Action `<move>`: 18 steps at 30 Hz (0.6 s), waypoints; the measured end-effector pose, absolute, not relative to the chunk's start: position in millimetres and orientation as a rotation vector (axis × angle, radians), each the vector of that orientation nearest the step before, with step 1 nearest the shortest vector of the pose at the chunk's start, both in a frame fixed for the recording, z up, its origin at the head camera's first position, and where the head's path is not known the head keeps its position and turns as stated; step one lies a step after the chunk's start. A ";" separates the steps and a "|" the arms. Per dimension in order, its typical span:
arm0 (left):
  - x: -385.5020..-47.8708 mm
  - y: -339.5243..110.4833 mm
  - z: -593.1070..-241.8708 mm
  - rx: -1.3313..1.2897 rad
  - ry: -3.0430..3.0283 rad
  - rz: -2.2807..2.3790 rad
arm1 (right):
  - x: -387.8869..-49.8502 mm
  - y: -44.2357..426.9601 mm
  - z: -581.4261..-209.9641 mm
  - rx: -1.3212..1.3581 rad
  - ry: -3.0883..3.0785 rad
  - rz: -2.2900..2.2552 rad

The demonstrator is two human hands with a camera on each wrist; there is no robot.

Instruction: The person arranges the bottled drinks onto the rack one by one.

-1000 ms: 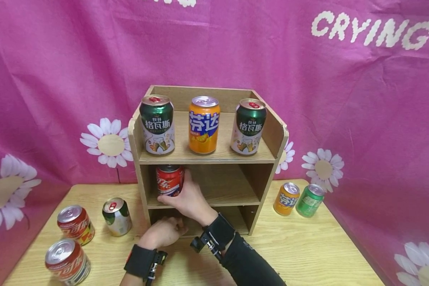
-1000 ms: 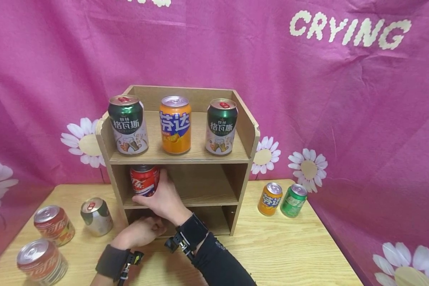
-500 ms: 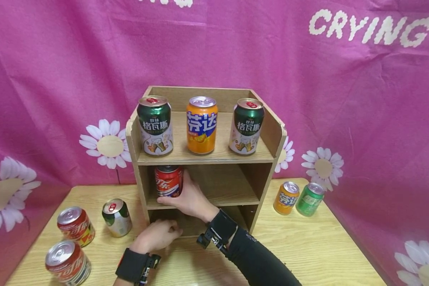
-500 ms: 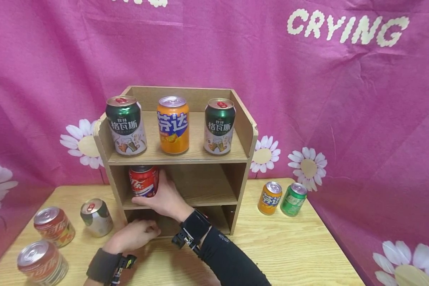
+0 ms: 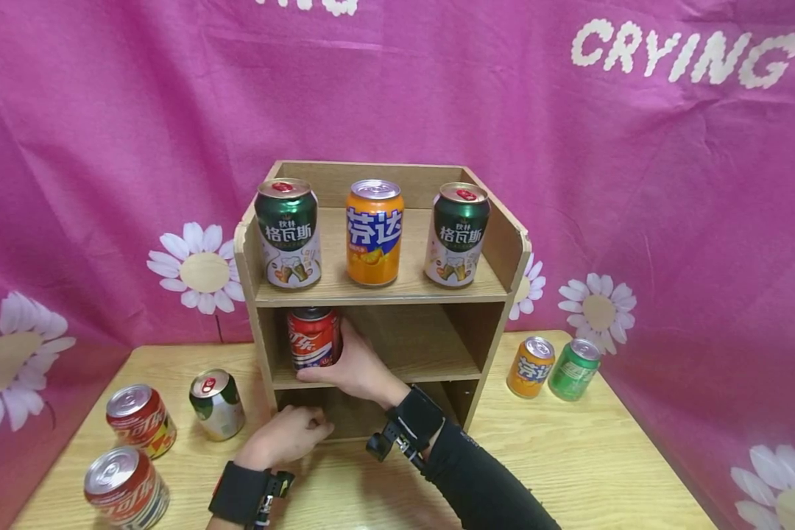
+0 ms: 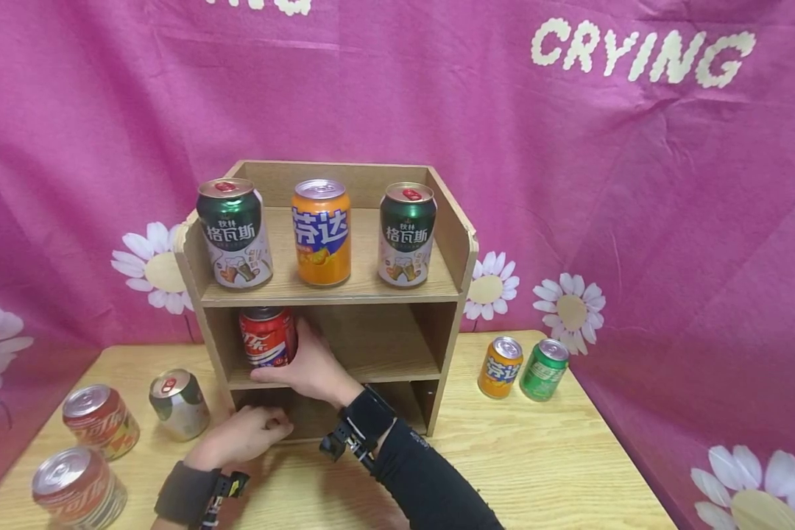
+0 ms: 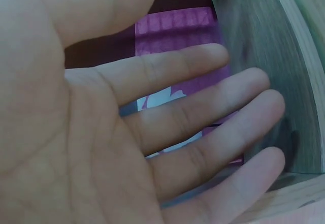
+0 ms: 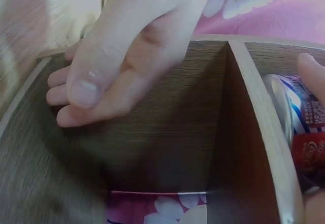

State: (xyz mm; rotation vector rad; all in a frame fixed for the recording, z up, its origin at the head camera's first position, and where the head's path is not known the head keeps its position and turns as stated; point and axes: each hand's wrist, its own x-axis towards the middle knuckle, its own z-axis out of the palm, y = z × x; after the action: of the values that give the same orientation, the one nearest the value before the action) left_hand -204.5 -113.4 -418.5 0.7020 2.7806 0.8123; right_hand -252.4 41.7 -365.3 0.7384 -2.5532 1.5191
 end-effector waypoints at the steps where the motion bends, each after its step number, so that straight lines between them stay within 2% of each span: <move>1: -204.4 -113.5 -418.7 0.706 2.786 0.805 | -252.7 42.1 -365.3 0.744 -2.549 1.535; 11: -201.4 -119.7 -418.8 0.732 2.764 0.834 | -256.0 44.8 -363.3 0.809 -2.543 1.649; 18: -194.3 -133.1 -412.0 0.791 2.732 0.864 | -254.0 38.0 -365.7 0.741 -2.526 1.550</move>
State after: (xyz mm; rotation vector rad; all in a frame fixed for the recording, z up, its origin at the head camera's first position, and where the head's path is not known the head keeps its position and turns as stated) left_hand -194.3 -133.1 -412.0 0.7913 2.7319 0.8641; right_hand -254.0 38.0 -365.7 0.7408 -2.5258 1.5499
